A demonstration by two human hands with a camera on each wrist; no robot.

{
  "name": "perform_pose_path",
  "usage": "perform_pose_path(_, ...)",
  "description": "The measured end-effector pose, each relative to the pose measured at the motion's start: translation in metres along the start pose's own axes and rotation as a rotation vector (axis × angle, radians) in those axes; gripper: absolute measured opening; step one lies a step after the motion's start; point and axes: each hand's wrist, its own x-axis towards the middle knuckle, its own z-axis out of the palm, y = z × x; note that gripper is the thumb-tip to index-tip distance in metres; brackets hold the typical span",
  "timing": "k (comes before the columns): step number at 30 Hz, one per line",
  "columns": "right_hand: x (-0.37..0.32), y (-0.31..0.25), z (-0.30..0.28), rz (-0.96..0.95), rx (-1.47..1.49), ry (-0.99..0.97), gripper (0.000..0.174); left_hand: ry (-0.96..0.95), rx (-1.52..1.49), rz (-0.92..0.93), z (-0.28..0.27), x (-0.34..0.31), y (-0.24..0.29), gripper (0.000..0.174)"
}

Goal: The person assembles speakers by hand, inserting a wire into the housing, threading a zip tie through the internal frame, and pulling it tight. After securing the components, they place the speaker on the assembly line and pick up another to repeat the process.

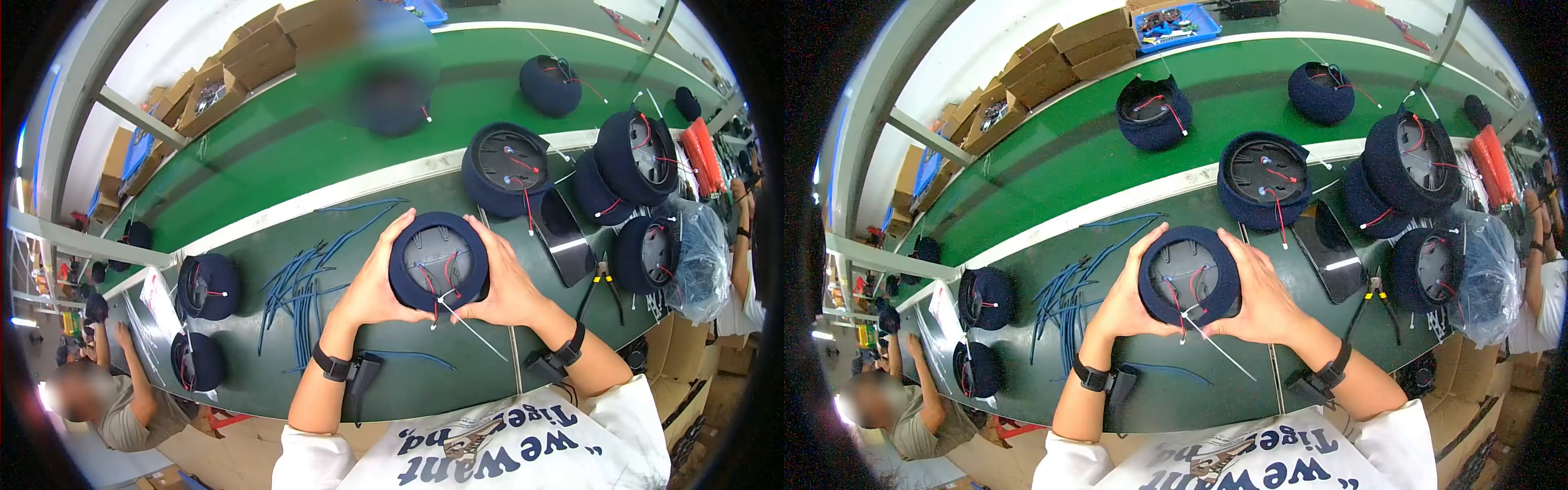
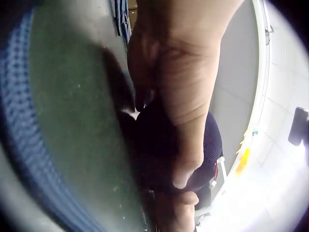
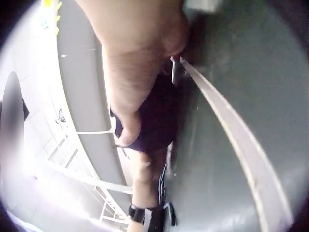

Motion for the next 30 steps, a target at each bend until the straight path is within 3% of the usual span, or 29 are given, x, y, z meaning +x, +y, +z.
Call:
perform_pose_path(4,0.0,0.007,-0.003,-0.108,0.225,0.064,0.145,0.07,0.028,0.044,-0.002,-0.006,0.016,0.155)
perform_pose_path(11,0.001,0.005,-0.003,-0.122,0.143,0.03,0.127,0.091,0.078,0.085,0.011,-0.003,0.006,0.144)
perform_pose_path(14,-0.006,-0.008,-0.013,-0.254,0.002,0.078,0.093,0.098,0.028,0.069,0.01,-0.003,0.01,0.143)
perform_pose_path(17,-0.009,-0.008,-0.007,-0.471,-0.094,0.125,0.048,0.108,0.028,0.073,0.012,-0.002,0.007,0.143)
perform_pose_path(18,-0.009,-0.012,-0.003,-0.445,-0.108,0.15,0.024,0.104,0.026,0.075,0.012,-0.002,0.006,0.142)
perform_pose_path(30,-0.011,-0.004,-0.013,-0.409,0.069,0.143,0.021,0.074,0.054,0.111,0.006,-0.001,0.013,0.126)
